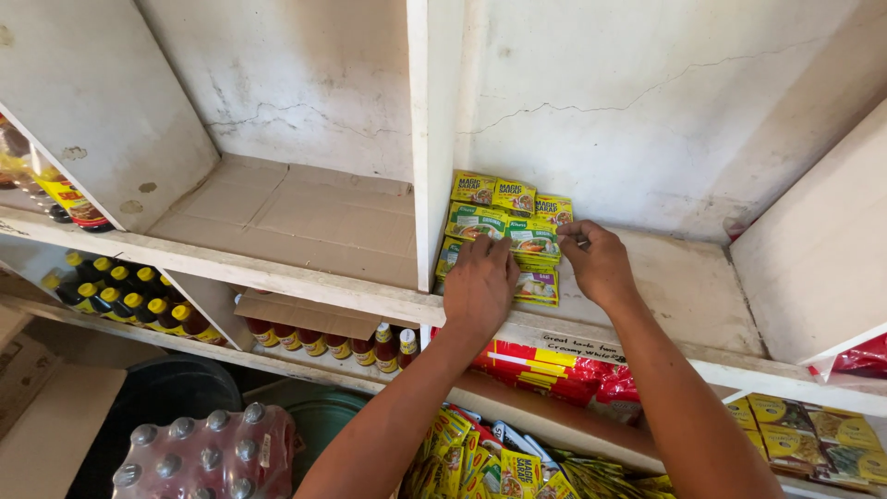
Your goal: Taking seasoning packets from a cardboard box and arranging them neatly on store shelves.
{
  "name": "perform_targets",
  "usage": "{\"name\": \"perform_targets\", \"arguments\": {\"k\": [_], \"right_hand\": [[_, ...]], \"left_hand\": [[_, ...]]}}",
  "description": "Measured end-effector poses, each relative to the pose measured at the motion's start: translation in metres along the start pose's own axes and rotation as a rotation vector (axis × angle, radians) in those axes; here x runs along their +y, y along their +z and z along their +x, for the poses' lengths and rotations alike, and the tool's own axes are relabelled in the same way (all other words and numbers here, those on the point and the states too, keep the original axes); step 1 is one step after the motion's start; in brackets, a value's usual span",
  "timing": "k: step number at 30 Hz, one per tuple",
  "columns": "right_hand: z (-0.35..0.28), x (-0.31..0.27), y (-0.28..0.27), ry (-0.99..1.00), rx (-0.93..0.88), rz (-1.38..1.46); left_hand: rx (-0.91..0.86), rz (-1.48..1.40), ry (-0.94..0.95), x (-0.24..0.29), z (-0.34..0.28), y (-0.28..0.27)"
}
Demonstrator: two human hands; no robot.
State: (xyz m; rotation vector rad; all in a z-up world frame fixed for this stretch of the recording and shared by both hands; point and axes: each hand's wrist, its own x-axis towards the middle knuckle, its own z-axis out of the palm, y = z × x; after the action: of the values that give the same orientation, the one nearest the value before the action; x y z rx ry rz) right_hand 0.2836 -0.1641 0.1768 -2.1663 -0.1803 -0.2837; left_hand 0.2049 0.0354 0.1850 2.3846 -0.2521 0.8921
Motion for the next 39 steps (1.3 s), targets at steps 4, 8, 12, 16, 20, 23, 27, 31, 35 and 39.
{"name": "perform_targets", "arguments": {"k": [4,8,12,16,20,23,27,31,35,39], "right_hand": [[-0.007,-0.008,-0.004,-0.046,0.034,-0.023],[-0.014,-0.015,-0.003,-0.035,0.072,-0.086],[-0.017,-0.030,0.000,-0.243,0.063,-0.133],[-0.013,-0.069,0.011,-0.546,-0.026,-0.342],[-0.001,-0.093,0.023,-0.566,-0.183,-0.436],[0.009,-0.088,0.031,-0.604,-0.245,-0.458],[0.014,-0.086,0.034,-0.572,-0.278,-0.483],[0.005,-0.085,0.032,-0.594,-0.262,-0.426],[-0.018,-0.082,0.031,-0.788,-0.192,-0.426],[-0.035,-0.088,0.032,-0.677,-0.280,-0.458]], "left_hand": [[0.223,-0.115,0.011,0.001,-0.005,-0.009],[0.451,-0.574,-0.215,0.002,-0.011,-0.013],[0.543,-0.681,-0.169,-0.005,-0.017,-0.002],[0.594,-0.809,-0.124,-0.012,-0.023,0.006],[0.634,-0.832,-0.120,-0.014,-0.026,0.011],[0.605,-0.841,-0.142,-0.016,-0.027,0.012],[0.621,-0.823,-0.112,-0.016,-0.026,0.011],[0.609,-0.840,-0.113,-0.017,-0.029,0.014],[0.633,-1.007,-0.104,-0.021,-0.030,0.023],[0.634,-1.014,-0.099,-0.022,-0.033,0.024]]}}
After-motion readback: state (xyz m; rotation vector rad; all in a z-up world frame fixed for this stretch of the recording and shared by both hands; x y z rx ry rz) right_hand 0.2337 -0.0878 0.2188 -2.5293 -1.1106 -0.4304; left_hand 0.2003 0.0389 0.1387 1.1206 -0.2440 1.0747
